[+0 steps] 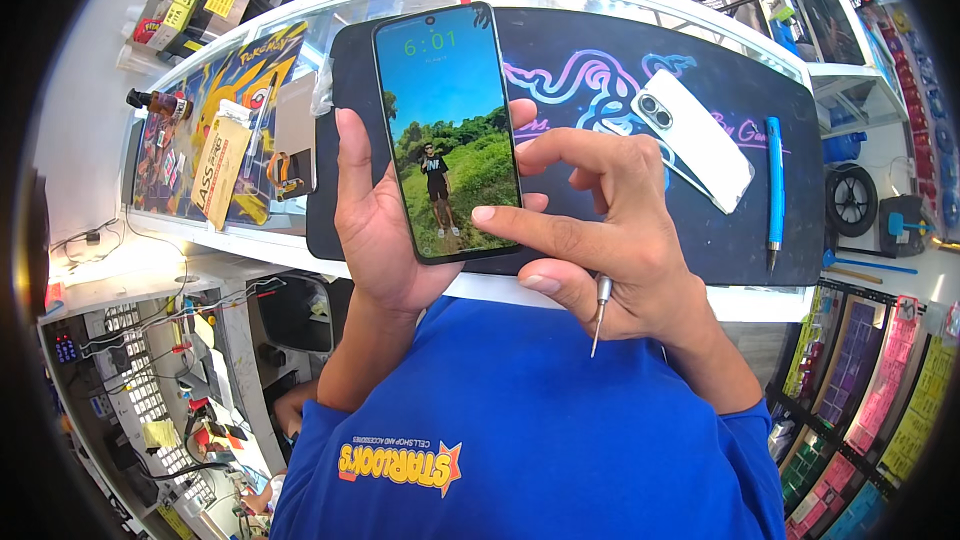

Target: The person disassembles a smartphone by removing screws and prying open the back cover. They then manipulate internal components, including the battery and camera module, using a screwdriver and a plastic pry tool. The person reassembles the phone and tests the screen functionality.

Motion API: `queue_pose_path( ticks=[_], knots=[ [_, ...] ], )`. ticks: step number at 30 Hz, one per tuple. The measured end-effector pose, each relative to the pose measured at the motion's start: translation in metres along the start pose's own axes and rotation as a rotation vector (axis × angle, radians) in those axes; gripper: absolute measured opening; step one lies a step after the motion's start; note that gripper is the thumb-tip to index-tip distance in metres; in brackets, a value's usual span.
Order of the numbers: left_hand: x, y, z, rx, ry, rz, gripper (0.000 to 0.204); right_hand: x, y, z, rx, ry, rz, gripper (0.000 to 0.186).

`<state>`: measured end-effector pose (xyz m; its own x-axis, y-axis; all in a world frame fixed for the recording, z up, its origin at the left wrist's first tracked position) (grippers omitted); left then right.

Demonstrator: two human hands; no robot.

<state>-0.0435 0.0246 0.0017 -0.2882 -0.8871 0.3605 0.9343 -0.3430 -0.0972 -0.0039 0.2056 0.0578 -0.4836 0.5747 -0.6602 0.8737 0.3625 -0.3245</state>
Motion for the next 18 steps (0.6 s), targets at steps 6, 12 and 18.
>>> queue_pose_path(
  ticks=[6, 12, 18],
  knots=[
    [0.002, -0.002, 0.005, 0.074, -0.089, 0.018, 0.100, -0.001, 0.000, 0.003, 0.051, -0.101, 0.097, 0.039],
    [0.001, -0.002, 0.006, 0.074, -0.028, 0.013, 0.099, -0.004, -0.002, 0.004, -0.001, 0.026, -0.014, 0.048],
    [-0.002, -0.002, 0.003, 0.084, -0.093, -0.020, 0.101, -0.003, -0.011, 0.002, 0.100, 0.210, 0.019, 0.050]
  ],
)
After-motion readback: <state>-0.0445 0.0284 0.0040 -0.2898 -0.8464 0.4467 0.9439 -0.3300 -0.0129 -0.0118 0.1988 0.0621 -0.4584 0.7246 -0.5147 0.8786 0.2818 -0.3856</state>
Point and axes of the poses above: each hand's wrist, its own y-axis away from the middle knuckle, its own z-axis out of the palm, x = y × z, the point moved 5 cm from there along -y, towards the middle knuckle, and after that the axes turned 10 degrees about z, right-handed, at the moved point
